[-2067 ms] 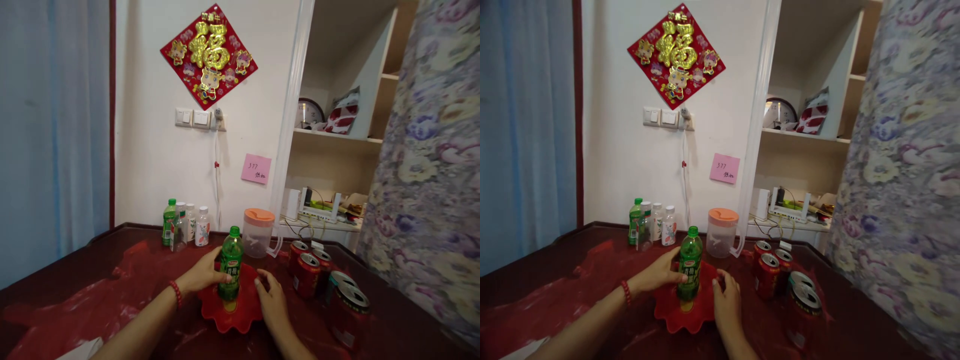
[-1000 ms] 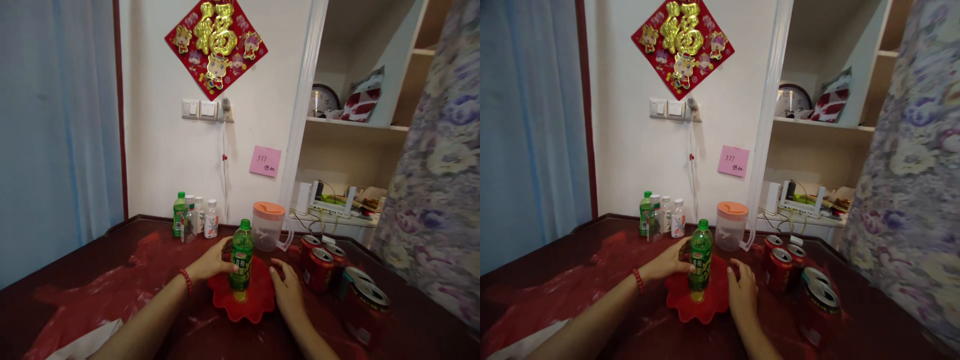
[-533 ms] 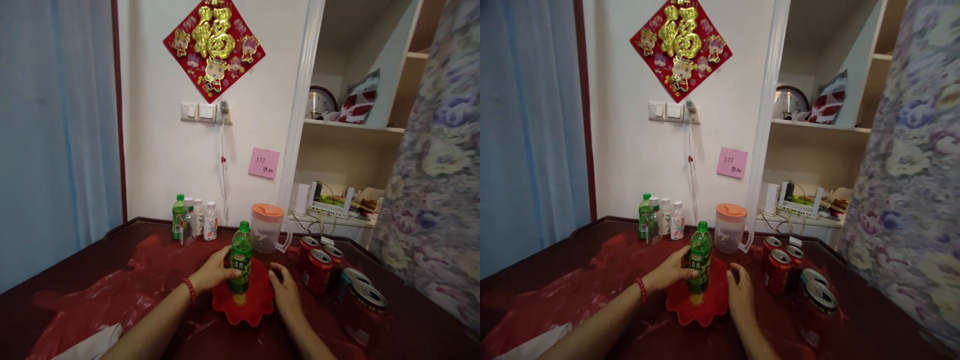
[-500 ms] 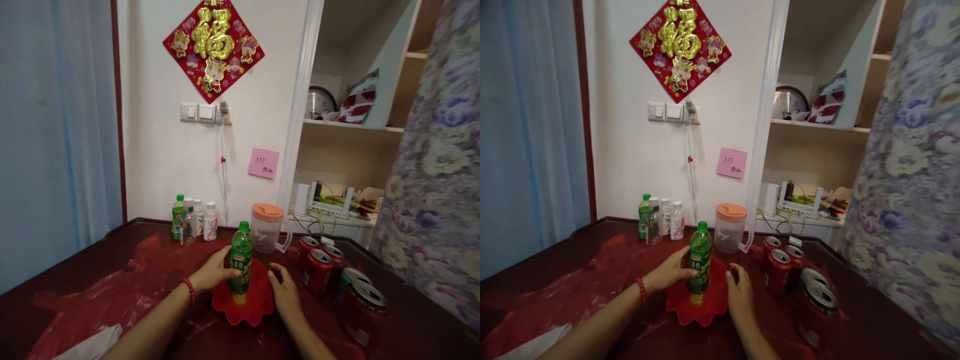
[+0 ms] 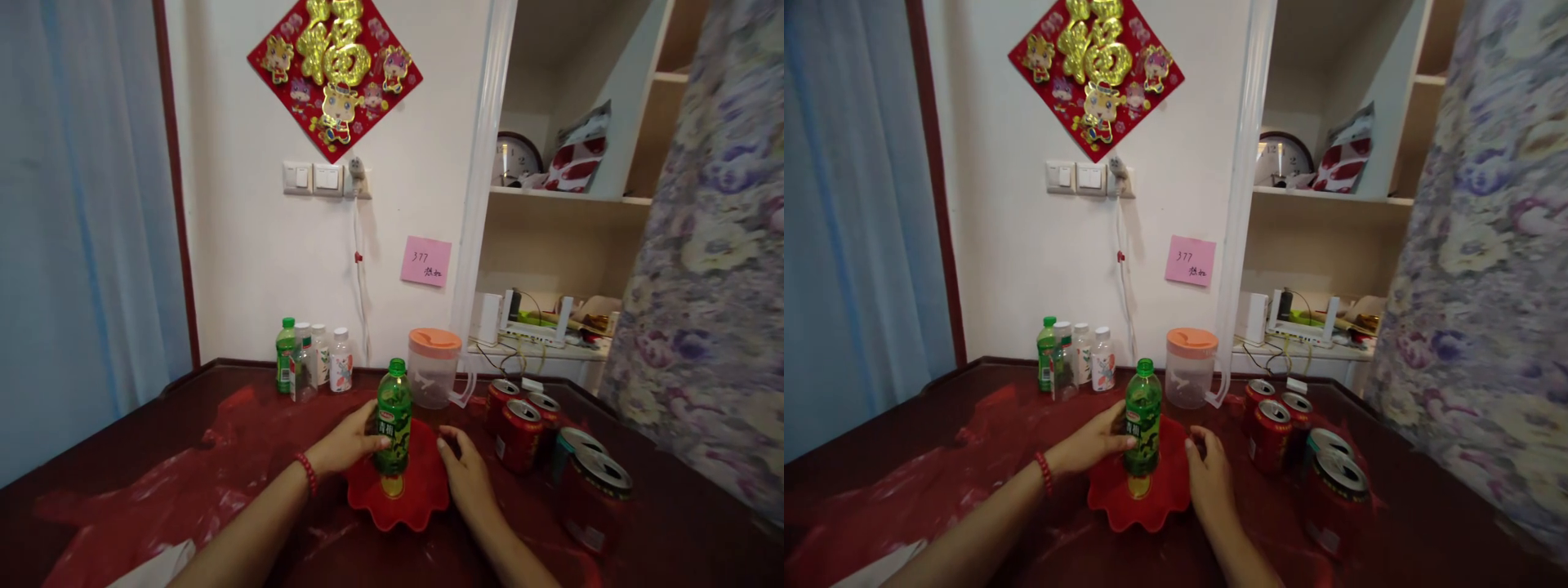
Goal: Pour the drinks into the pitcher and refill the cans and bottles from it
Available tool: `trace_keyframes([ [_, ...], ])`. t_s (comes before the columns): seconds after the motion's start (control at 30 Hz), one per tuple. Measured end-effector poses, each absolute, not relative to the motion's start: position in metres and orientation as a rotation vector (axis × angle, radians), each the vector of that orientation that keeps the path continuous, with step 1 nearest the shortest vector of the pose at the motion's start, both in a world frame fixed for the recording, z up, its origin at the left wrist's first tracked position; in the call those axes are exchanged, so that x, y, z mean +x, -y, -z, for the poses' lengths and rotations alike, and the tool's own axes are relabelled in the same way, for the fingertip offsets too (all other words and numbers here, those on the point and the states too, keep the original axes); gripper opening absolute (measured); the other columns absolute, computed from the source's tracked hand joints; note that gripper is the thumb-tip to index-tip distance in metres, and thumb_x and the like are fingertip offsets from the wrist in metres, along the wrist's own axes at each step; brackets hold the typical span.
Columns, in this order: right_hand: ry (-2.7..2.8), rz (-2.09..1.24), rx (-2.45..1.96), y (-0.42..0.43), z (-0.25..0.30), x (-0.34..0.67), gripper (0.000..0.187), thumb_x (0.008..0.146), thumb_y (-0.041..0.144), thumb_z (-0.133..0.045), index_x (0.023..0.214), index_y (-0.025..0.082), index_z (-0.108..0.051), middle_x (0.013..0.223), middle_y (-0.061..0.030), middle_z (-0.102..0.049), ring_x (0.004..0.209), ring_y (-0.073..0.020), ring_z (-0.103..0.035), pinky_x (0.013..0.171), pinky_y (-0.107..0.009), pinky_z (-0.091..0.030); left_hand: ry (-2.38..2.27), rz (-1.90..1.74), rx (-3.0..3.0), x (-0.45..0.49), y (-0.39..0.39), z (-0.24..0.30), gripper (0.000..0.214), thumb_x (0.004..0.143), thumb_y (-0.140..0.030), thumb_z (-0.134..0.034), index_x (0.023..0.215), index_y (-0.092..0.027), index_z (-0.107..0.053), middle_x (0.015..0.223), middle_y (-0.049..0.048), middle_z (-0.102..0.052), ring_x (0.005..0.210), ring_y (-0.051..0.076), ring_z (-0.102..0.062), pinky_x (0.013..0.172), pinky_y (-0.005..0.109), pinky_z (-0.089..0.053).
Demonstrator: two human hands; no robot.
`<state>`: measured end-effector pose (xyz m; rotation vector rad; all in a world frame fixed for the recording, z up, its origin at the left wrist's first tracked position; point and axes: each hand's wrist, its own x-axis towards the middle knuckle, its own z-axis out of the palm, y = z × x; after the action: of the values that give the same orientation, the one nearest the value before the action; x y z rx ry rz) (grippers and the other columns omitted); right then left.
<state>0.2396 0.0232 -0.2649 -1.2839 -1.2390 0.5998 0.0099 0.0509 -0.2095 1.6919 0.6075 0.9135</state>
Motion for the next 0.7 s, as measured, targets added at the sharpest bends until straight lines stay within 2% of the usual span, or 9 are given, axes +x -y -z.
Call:
trace_keyframes([
  [0.3,1.284,-0.603,-1.287,-0.021,0.264,0.241,0.045,0.076,0.051,-0.053,0.103,0.018,-0.068,0.111,-0.0129,-0.07,0.105,-0.0286,-0.065,0.091,-0.04,-0.049,-0.892,-1.079,1.871,0.011,-0.045,0.206,0.073,0.067,-0.032,-0.085,0.13,-0.016,-0.053,0.132,0.0146,-0.061,0.121,0.033,-0.056,0.107,0.047,-0.04],
  [0.53,1.302,-0.577,-1.273,-0.02,0.264,0.238,0.042,0.076,0.048,-0.055,0.102,0.018,-0.069,0.11,-0.0119,-0.069,0.104,-0.0277,-0.063,0.092,-0.038,-0.047,-1.259,-1.118,2.045,0.018,-0.04,0.204,0.068,0.059,-0.032,-0.09,0.118,-0.015,-0.061,0.117,0.013,-0.067,0.106,0.034,-0.062,0.094,0.044,-0.048],
  [0.7,1.27,-0.558,-1.253,-0.019,0.261,0.24,0.039,0.078,0.047,-0.056,0.102,0.019,-0.069,0.109,-0.0102,-0.07,0.102,-0.0258,-0.064,0.091,-0.036,-0.048,-1.264,-1.153,2.06,0.019,-0.041,0.207,0.068,0.058,-0.032,-0.091,0.117,-0.016,-0.06,0.118,0.0125,-0.066,0.109,0.033,-0.061,0.098,0.044,-0.046],
])
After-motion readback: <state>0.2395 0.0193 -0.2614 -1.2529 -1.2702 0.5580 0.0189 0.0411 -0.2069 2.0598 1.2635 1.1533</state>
